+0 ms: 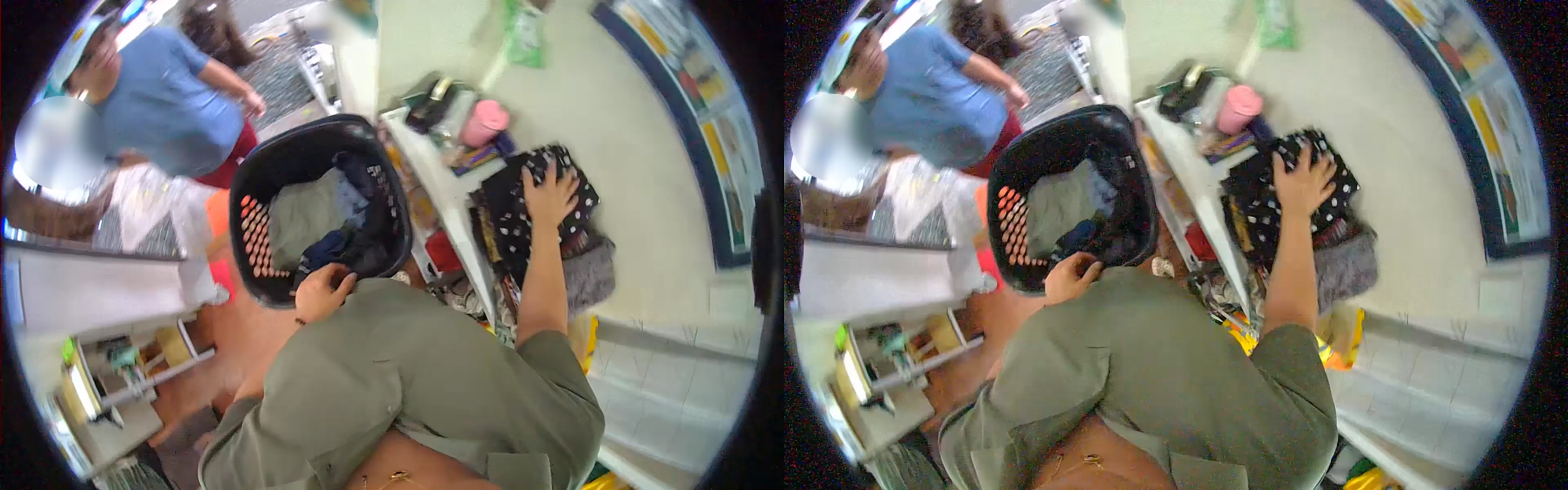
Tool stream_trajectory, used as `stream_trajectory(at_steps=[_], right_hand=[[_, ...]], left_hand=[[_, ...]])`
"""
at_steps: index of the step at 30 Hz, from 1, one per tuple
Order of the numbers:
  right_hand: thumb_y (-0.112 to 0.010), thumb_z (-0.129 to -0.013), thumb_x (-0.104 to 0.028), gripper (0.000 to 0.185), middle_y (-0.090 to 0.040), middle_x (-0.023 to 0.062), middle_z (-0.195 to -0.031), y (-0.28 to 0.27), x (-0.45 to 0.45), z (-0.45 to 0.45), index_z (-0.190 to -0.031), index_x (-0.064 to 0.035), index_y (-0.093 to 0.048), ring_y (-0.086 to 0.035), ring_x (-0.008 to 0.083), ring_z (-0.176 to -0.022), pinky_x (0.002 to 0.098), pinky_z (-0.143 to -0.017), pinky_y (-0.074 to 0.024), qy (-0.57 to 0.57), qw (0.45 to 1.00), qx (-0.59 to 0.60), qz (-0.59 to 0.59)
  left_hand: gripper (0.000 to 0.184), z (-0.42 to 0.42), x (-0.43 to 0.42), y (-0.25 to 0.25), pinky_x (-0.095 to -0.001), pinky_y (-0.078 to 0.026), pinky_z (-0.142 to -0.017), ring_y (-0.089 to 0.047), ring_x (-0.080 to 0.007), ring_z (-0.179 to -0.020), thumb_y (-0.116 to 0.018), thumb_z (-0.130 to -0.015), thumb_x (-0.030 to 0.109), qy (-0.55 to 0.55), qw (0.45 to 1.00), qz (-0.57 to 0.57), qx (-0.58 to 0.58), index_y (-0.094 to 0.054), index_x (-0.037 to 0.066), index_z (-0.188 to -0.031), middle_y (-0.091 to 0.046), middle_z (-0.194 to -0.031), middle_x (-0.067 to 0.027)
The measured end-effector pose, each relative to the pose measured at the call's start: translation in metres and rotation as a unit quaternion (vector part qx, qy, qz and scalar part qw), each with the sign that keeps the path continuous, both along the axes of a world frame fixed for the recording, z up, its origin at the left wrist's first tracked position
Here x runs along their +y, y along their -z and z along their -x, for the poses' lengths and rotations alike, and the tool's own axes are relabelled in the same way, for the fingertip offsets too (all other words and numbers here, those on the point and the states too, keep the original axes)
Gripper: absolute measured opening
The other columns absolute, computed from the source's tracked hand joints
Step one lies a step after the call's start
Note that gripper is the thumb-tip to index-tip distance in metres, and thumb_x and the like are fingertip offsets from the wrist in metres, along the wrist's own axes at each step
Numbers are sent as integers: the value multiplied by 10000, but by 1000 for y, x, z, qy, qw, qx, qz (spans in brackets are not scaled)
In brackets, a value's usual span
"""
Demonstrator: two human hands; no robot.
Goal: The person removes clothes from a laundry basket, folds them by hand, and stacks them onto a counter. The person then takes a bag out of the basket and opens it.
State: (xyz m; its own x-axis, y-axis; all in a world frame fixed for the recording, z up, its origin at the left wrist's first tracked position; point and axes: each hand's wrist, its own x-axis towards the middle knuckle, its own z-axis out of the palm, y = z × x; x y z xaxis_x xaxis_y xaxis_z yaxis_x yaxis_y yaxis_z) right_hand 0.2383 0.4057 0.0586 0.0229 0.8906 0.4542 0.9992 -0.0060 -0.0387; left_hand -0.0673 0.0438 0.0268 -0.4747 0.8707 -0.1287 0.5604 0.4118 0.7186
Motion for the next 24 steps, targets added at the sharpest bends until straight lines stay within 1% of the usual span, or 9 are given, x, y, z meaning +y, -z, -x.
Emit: stream_trajectory(at_steps=[2,5,8,10,12,13,17,20,24], right_hand=[[-564,-845,-632,721,-322,238,-1522,9,9,-5,-1437,-230,-472,-250,460,-1417,632,-1087,-263,15,995,3,100],[-581,-866,-562,698,-345,239,-1510,-9,15,22,-1437,-177,-468,-314,451,-1385,632,-1055,-298,35,997,-75,-6],[-625,-848,-443,590,-482,261,-1403,-23,-12,107,-1320,-92,-568,-435,418,-1317,615,-999,-355,-251,961,-4,-117],[-731,-789,-319,473,-636,152,-1207,-14,-49,172,-1185,-82,-631,-557,372,-1152,524,-934,-429,-466,876,68,-102],[-723,-773,-344,561,-580,177,-1318,-2,-80,228,-1247,-67,-606,-500,389,-1238,506,-1020,-384,-523,789,182,267],[-724,-784,-371,629,-515,201,-1386,40,-82,249,-1303,-60,-552,-461,404,-1286,514,-1037,-392,-574,783,133,201],[-774,-733,-479,919,-255,337,-1507,79,-112,298,-1449,-73,-366,-359,476,-1355,501,-1098,-353,-425,821,110,366],[-765,-691,-330,731,-557,281,-1227,128,-110,304,-1338,-126,-492,-553,458,-1125,483,-990,-449,-401,837,115,353],[-684,-710,-140,473,-625,211,-1112,131,-101,304,-1172,-85,-599,-587,411,-1058,486,-915,-460,-486,791,225,295]], left_hand=[[278,-2,0,2,-369,-533,-674,-682,-248,-771,-710,-833,373,-4,998,-24,52,-709,116,-939,-706,-832,-65],[344,0,-3,5,-374,-540,-695,-684,-246,-787,-714,-805,427,-13,999,3,50,-710,113,-945,-710,-861,-64],[382,1,-4,3,-384,-540,-710,-681,-250,-800,-707,-790,474,-5,999,8,42,-714,119,-933,-710,-871,-66],[374,3,-7,8,-387,-536,-736,-677,-253,-839,-698,-794,484,5,998,-1,57,-721,133,-920,-710,-883,-65],[375,5,-11,17,-393,-534,-752,-675,-259,-857,-688,-796,490,22,997,-4,77,-725,140,-927,-710,-890,-63],[376,5,-13,17,-396,-533,-760,-674,-263,-865,-683,-797,493,31,996,-6,88,-727,144,-931,-710,-894,-63],[394,4,-15,11,-429,-530,-762,-666,-295,-879,-660,-817,502,45,994,26,97,-717,151,-984,-698,-893,-84],[386,2,-14,10,-427,-531,-763,-669,-289,-878,-663,-817,509,23,994,33,106,-717,165,-984,-699,-894,-81],[392,0,-14,6,-413,-531,-766,-671,-285,-878,-668,-819,511,-34,997,23,69,-714,159,-986,-704,-915,-91]])
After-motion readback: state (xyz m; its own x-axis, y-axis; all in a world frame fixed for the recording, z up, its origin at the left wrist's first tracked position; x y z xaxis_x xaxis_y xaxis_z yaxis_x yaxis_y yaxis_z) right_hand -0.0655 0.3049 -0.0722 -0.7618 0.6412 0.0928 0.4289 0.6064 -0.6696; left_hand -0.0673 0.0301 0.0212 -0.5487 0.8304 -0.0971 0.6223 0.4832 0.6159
